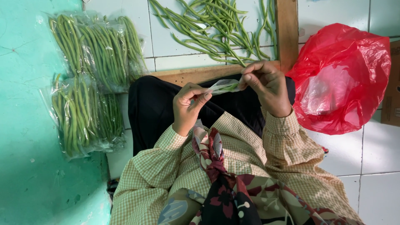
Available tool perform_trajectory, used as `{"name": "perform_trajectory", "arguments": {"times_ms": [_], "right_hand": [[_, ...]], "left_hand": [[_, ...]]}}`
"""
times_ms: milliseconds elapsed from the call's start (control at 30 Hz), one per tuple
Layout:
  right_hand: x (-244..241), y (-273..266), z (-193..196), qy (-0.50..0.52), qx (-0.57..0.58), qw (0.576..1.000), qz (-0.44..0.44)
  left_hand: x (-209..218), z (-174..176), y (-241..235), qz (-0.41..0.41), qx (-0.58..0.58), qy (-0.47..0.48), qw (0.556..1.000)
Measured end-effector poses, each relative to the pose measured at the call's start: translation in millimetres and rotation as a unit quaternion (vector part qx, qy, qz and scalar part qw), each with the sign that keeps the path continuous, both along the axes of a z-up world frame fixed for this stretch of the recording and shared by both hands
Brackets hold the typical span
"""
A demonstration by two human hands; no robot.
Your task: The person sits on the floor and packs green beans into clear plastic bags. They pick beans from a pile on a wooden board, insert them into a bag, and place the filled bag aside. The process repeats with multiple bags.
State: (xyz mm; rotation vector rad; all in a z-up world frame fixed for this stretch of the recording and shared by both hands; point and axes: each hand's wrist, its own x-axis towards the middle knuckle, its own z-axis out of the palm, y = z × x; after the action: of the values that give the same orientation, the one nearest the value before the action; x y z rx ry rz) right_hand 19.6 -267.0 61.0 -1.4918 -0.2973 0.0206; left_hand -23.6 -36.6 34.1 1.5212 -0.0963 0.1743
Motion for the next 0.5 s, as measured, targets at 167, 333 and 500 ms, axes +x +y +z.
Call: {"name": "perform_trajectory", "arguments": {"times_ms": [167, 333, 500], "right_hand": [[8.2, 0.9, 2.4, -0.027, -0.043, 0.999, -0.019], [46.5, -23.9, -41.3, -0.085, -0.148, 0.980, -0.102], [86.9, -55.9, -188.1, -0.019, -0.392, 0.909, -0.139]], "left_hand": [[1.7, 0.6, 3.1, 0.000, -0.012, 0.000, 1.000], [1.7, 1.1, 14.9, 0.022, -0.020, 0.001, 1.000], [3.4, -4.9, 31.3, 0.080, -0.035, 0.012, 0.996]]}}
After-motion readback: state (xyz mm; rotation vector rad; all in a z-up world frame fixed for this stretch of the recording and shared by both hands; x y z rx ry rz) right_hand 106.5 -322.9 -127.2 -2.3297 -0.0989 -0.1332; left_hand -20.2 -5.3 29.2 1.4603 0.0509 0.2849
